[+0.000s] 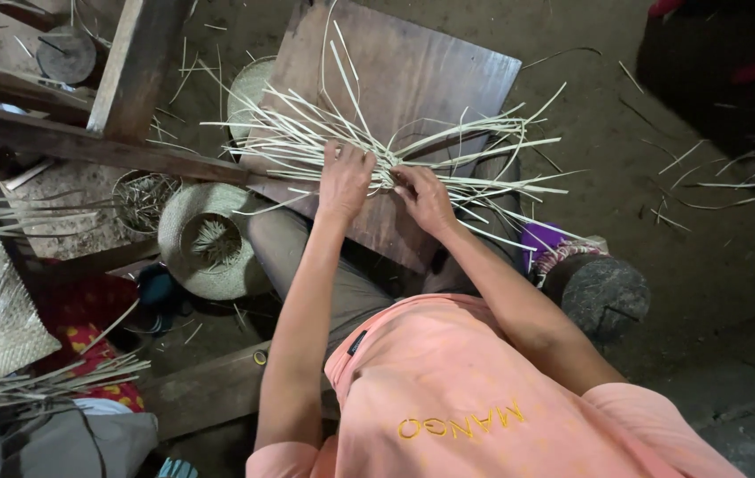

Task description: Weaving thin strips of natural fiber into a circular pattern to create a base for a hat or basket.

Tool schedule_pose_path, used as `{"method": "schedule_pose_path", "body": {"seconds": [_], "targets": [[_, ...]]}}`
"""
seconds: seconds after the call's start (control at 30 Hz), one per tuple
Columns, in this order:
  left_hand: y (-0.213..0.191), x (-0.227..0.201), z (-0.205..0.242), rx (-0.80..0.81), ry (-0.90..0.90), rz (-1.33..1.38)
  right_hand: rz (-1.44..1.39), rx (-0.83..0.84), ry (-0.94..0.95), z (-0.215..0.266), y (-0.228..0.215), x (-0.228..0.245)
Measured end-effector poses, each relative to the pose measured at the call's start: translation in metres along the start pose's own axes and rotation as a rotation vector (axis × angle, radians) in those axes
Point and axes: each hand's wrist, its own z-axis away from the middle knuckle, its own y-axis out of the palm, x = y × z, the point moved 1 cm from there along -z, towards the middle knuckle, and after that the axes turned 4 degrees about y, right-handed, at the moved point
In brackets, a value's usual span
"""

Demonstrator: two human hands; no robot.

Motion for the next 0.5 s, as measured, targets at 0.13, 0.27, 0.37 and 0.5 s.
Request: {"method": "schedule_pose_path", "body": {"seconds": [0.13, 0.27, 0.37, 0.5], "targets": [[-0.003, -0.013, 0.011, 0.257, -0.132, -0.087, -0.018, 0.007, 0.021, 0.002, 0.001, 0.000], [0.007, -0.014, 0.019, 0.516, -0.601, 0.409, 0.024, -0.047, -0.010, 0.006, 0.006, -0.003], [0.001, -0.023, 0.015, 0.398, -1.074, 0.915, 0.038, -0.051, -0.010, 0.008, 0.008, -0.006], [0.008, -0.034, 0.024, 0.075, -1.585, 1.430, 0.035, -0.054, -0.011, 0.009, 0.008, -0.007]]}}
